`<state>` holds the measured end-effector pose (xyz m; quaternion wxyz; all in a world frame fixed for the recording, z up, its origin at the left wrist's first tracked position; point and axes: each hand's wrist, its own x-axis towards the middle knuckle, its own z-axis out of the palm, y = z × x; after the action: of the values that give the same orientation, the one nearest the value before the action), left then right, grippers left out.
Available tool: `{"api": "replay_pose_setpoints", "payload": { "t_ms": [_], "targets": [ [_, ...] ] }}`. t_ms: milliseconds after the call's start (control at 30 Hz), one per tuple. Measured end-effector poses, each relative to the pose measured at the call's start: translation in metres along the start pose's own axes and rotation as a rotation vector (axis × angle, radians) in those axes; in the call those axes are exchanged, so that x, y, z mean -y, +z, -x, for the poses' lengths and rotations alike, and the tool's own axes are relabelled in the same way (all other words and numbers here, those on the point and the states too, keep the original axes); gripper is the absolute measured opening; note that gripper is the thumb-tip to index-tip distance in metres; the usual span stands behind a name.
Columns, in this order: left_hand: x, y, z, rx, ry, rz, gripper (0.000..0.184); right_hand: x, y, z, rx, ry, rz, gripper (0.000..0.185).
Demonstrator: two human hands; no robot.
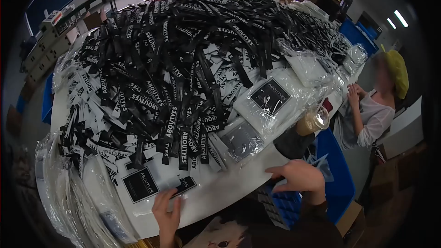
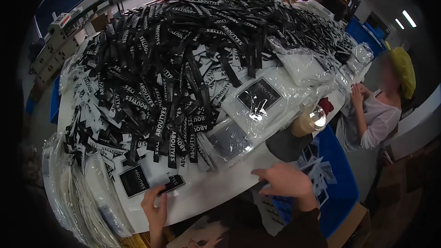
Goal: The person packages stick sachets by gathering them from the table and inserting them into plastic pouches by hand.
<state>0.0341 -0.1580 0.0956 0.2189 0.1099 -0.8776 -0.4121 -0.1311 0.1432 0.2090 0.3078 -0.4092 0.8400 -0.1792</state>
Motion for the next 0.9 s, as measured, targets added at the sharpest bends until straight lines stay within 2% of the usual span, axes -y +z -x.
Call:
{"api": "replay_pose_setpoints", "payload": {
  "t_ms": [33, 67, 133, 200, 300, 367, 400, 467, 500, 567, 600, 633, 700, 733, 767, 833, 900],
  "targets": [
    [0.006, -0.004, 0.003, -0.032, -0.081, -0.035, 0.031, 0.004, -0.008, 0.004, -0.078, 0.156, 0.220, 0.042],
    [0.012, -0.006, 0.002, -0.074, -0.039, -0.095, 0.032, 0.006, -0.009, -0.004, -0.072, 0.153, 0.233, 0.042],
    [0.018, -0.006, -0.003, -0.118, -0.005, -0.198, 0.038, 0.012, -0.003, -0.040, -0.419, -0.075, 0.051, 0.050],
    [0.020, 0.000, -0.006, -0.128, 0.003, -0.256, 0.041, 0.007, 0.010, -0.093, -0.652, -0.242, 0.127, 0.048],
    [0.035, 0.005, -0.003, -0.150, 0.013, -0.314, 0.044, -0.029, 0.031, -0.153, -0.548, -0.315, 0.076, 0.050],
    [0.043, 0.007, 0.002, -0.181, 0.013, -0.306, 0.044, -0.031, 0.037, -0.176, -0.702, -0.562, 0.057, 0.052],
    [0.045, 0.006, 0.002, -0.194, -0.002, -0.315, 0.044, -0.015, 0.026, -0.177, -0.875, -0.658, 0.078, 0.046],
    [0.046, 0.006, 0.003, -0.188, -0.027, -0.265, 0.042, -0.001, 0.026, -0.176, -0.946, -0.441, -0.344, 0.034],
    [0.044, 0.006, 0.003, -0.194, -0.044, -0.267, 0.042, -0.003, 0.026, -0.183, -0.936, -0.406, -0.615, 0.026],
    [0.040, 0.004, 0.000, -0.193, -0.021, -0.280, 0.036, -0.005, 0.021, -0.192, -1.000, -0.311, -1.046, 0.026],
    [0.042, 0.004, 0.000, -0.194, -0.029, -0.281, 0.036, 0.001, 0.016, -0.192, -0.930, -0.069, -1.152, 0.035],
    [0.044, 0.006, 0.000, -0.224, -0.029, -0.255, 0.033, 0.003, 0.017, -0.195, -0.925, -0.066, -1.150, 0.035],
    [0.042, 0.008, -0.002, -0.256, -0.042, -0.228, 0.029, 0.009, 0.023, -0.203, -0.905, -0.059, -0.747, 0.041],
    [0.038, 0.007, -0.004, -0.270, -0.056, -0.213, 0.027, 0.002, 0.026, -0.210, -0.742, 0.020, -0.690, 0.054],
    [0.036, 0.006, -0.003, -0.276, -0.069, -0.202, 0.025, 0.002, 0.029, -0.211, -0.730, 0.025, -0.692, 0.054],
    [0.039, 0.007, -0.001, -0.264, -0.087, -0.218, 0.025, 0.005, 0.033, -0.214, -0.583, -0.154, -0.728, 0.055],
    [0.042, 0.009, 0.000, -0.282, -0.093, -0.233, 0.024, 0.011, 0.035, -0.212, -0.525, -0.209, -0.756, 0.058]
  ]
}}
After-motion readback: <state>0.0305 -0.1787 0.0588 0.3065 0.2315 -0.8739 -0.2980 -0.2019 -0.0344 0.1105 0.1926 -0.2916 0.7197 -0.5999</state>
